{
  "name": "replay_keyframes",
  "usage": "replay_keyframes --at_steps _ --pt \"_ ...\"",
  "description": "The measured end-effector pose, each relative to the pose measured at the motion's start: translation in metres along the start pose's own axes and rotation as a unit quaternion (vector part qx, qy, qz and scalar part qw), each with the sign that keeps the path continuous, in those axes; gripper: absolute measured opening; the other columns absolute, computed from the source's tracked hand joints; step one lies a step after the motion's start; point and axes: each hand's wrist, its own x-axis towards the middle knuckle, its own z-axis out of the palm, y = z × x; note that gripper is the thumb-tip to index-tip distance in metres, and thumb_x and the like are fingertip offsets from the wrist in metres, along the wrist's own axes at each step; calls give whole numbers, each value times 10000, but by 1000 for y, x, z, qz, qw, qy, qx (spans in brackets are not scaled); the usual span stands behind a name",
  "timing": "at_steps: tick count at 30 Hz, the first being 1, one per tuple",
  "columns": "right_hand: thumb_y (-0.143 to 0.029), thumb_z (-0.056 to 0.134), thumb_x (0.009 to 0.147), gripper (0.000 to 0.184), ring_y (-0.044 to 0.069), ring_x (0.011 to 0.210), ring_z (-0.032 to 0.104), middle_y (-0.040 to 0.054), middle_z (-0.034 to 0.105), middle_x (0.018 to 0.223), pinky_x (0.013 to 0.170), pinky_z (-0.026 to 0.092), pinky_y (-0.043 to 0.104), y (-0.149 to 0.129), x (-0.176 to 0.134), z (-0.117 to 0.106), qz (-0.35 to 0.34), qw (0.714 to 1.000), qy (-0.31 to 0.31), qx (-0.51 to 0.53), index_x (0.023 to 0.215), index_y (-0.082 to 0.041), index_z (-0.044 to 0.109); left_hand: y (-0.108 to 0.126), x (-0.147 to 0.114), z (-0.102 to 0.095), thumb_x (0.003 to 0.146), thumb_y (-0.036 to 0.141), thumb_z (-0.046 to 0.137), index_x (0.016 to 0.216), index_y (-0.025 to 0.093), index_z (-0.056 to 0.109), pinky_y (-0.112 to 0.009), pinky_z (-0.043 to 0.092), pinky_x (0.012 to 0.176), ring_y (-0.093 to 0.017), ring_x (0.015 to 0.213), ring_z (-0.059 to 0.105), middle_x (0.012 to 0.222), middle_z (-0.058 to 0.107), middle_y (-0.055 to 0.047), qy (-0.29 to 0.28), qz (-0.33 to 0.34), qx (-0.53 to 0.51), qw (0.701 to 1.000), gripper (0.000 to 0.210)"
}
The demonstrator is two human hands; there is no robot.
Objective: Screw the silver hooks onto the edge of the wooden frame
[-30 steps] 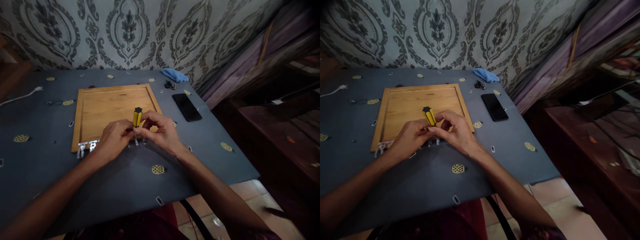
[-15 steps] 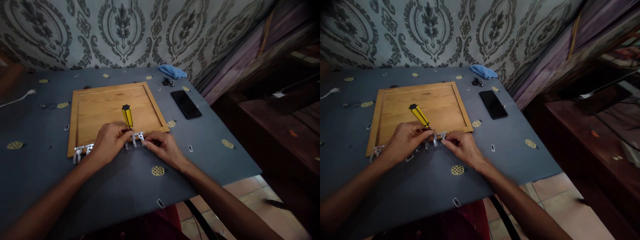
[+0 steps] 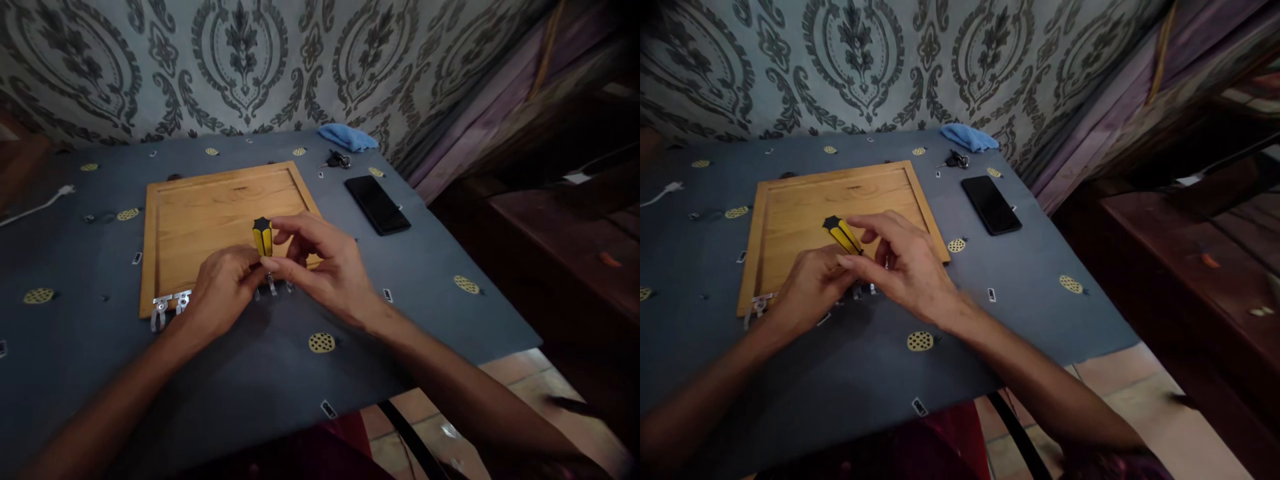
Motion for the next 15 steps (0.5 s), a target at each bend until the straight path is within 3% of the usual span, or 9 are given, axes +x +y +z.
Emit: replay_keyframes --at_steps 3,6,11,15 --pt "-401 672 931 202 112 657 525 -10 576 807 606 445 274 -6 10 7 -25 999 -7 -27 905 -202 646 1 -2 1 966 232 492 852 188 701 -328 466 695 -202 780 656 843 717 -45 0 11 7 1000 242" --pt "-395 651 947 230 132 673 519 -18 531 726 613 422 288 -5 12 8 -33 998 -7 -48 819 -209 607 1 -5 -1 937 316 612 961 193 686 -377 499 805 -248 912 665 965 725 -63 -19 14 65 998 145" --pt "-405 651 946 263 138 666 526 -9 550 722 615 418 294 -4 10 4 -32 998 -5 -60 785 -205 592 3 -11 0 829 468 754 1184 179 610 -473 487 903 -330 1090 617 1155 692 -109 -72 38 155 985 480" --pt "-439 627 954 327 138 655 540 10 589 745 612 437 299 -2 10 1 -12 998 -16 -62 734 -201 582 4 -9 2 835 421 755 1025 199 649 -449 469 896 -315 1060 615 1071 692 -83 -90 22 179 979 311"
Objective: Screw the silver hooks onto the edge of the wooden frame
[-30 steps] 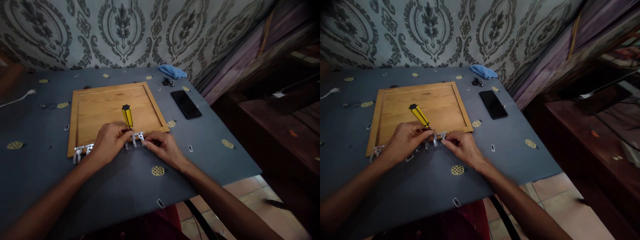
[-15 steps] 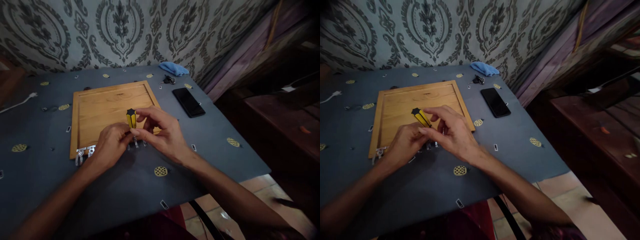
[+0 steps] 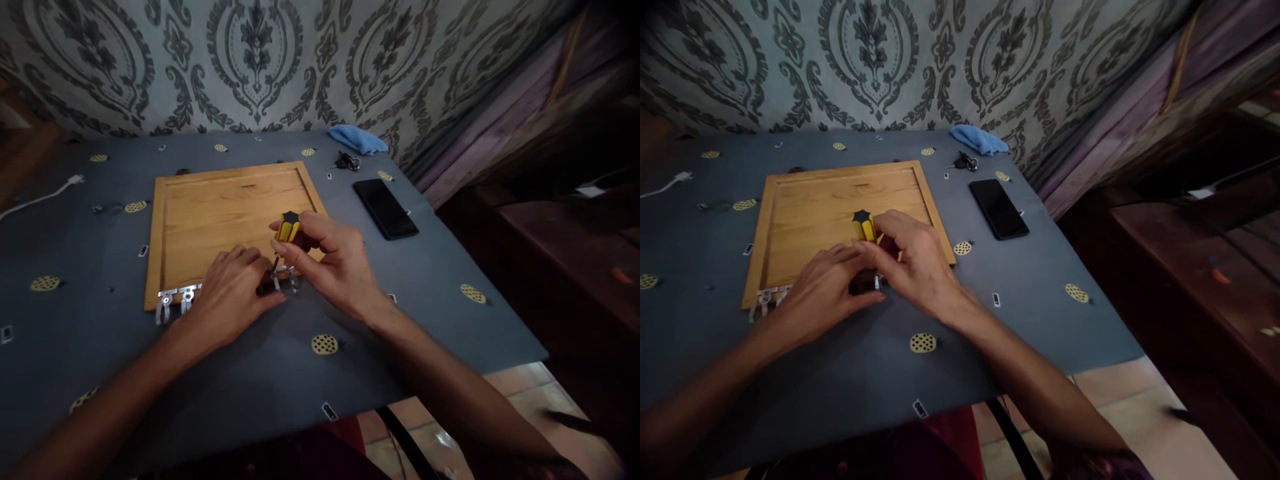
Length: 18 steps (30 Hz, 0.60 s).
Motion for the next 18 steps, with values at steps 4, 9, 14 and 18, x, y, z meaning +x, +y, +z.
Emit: replay_keyframes --at_steps 4,9,14,18 --pt "-479 604 959 309 127 636 551 13 608 782 597 476 290 1 -1 -6 38 997 20 66 847 -197 660 1 2 -2 824 413 765 932 184 650 -416 452 828 -285 955 605 977 665 -66 -8 -11 -17 1000 278" --pt "-479 597 966 309 99 576 544 13 646 883 559 499 268 0 -3 -19 54 988 119 78 1144 -241 683 0 1 -2 826 422 763 950 189 664 -394 431 804 -268 930 591 966 654 -54 -3 -14 -26 1000 281" --pt "-513 627 938 329 106 586 549 20 665 889 532 511 259 9 -8 -22 59 989 117 67 1111 -241 696 3 5 -1 818 484 759 988 186 653 -387 430 807 -262 937 591 989 663 -57 5 -2 -25 1000 359" --pt "-524 620 939 346 112 616 555 41 685 944 542 499 263 16 -11 -19 56 992 94 69 1082 -220 702 13 12 -1 822 524 742 1021 186 657 -418 437 837 -284 962 594 1003 671 -73 -5 -4 -16 1000 402"
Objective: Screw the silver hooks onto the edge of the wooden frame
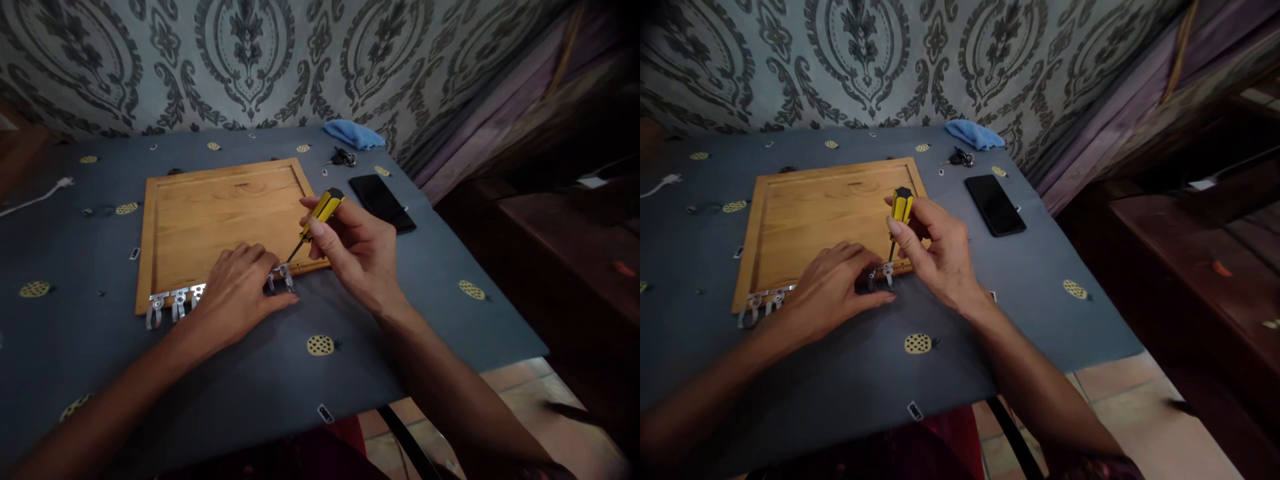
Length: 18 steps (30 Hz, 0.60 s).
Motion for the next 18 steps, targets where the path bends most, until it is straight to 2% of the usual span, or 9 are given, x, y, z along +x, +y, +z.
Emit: replay_keyframes --at_steps 8,18 --pt "-522 601 952 360 139 649 562 35 647 864 559 482 281 4 -2 2 11 999 -31 -2 1125 -224 705 4 6 5 839 516 724 999 165 663 -447 455 845 -318 984 601 1004 665 -93 -9 -2 29 1000 390" --pt "-493 586 969 332 145 645 566 60 670 906 574 497 306 5 -2 0 -10 998 -56 -29 1101 -214 709 3 7 5 837 502 731 992 172 668 -447 460 851 -315 979 603 1003 665 -89 -19 -13 17 1000 370"
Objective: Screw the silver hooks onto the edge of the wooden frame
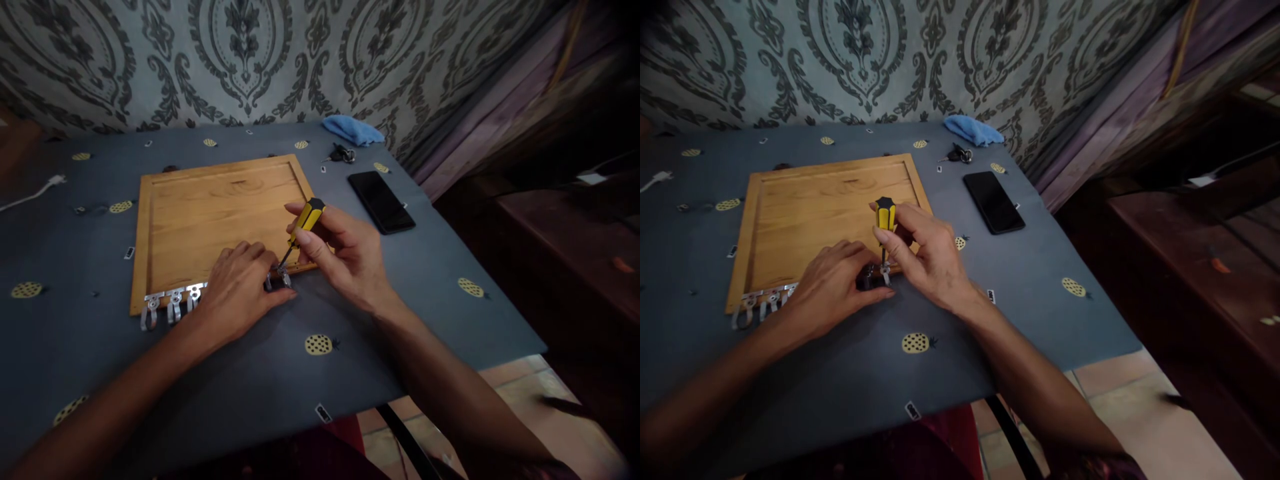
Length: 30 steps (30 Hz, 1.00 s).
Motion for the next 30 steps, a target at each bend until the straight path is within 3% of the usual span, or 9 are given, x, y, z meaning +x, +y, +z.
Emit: replay_keyframes --at_steps 3,7,9,12,15,21,23,26,30 --pt "-432 602 970 292 140 643 568 51 670 918 593 517 311 2 1 -2 -15 1000 -12 -4 1154 -224 689 0 0 -1 840 492 731 996 171 672 -455 464 854 -319 980 608 999 667 -87 -1 -2 -7 1000 361" --pt "-405 686 914 429 135 690 594 8 635 909 614 541 287 5 3 2 -8 998 -2 57 1305 -268 575 0 1 -1 838 472 741 1015 173 673 -461 472 863 -323 1007 614 1043 681 -88 4 -3 -10 1000 354" --pt "-439 756 850 456 130 696 600 -9 619 884 588 525 266 5 4 6 4 996 12 84 1226 -260 570 0 1 1 832 481 746 1041 179 669 -464 475 874 -324 1034 616 1080 686 -85 5 -2 -9 1000 375" --pt "-478 819 776 395 120 656 580 -31 602 791 558 484 255 5 3 13 24 995 42 86 961 -244 559 -2 1 5 817 506 756 1067 177 665 -469 480 886 -327 1054 619 1099 690 -90 13 -3 -1 1000 423" --pt "-472 816 782 363 113 621 559 -37 595 714 566 462 258 1 2 12 24 997 50 51 800 -225 550 -2 1 6 818 501 757 1068 174 664 -468 482 897 -324 1067 618 1113 688 -92 19 0 -2 1000 422" --pt "-488 715 878 308 106 584 555 11 654 772 513 458 252 -10 4 -11 20 991 -101 90 853 -182 686 0 1 3 828 472 749 1037 182 669 -469 485 900 -327 1096 602 1133 682 -95 -3 -8 -8 1000 367" --pt "-487 701 890 308 95 557 534 8 654 777 513 469 253 -11 5 -13 29 986 -121 110 897 -179 696 1 1 2 822 476 752 1029 189 669 -467 486 903 -328 1107 597 1146 680 -93 -6 -11 -8 1000 363" --pt "-489 715 875 315 99 605 540 10 638 795 553 480 255 -9 6 -7 17 989 -101 104 861 -176 682 1 2 3 820 484 749 1018 187 670 -477 488 909 -333 1098 599 1136 682 -93 -3 -16 -9 1000 366" --pt "-440 782 828 285 123 696 549 -1 606 765 600 462 265 -5 7 5 -47 997 -25 49 750 -193 663 1 2 5 824 485 742 1065 180 670 -482 494 894 -341 1073 607 1118 688 -92 10 -17 -12 1000 395"
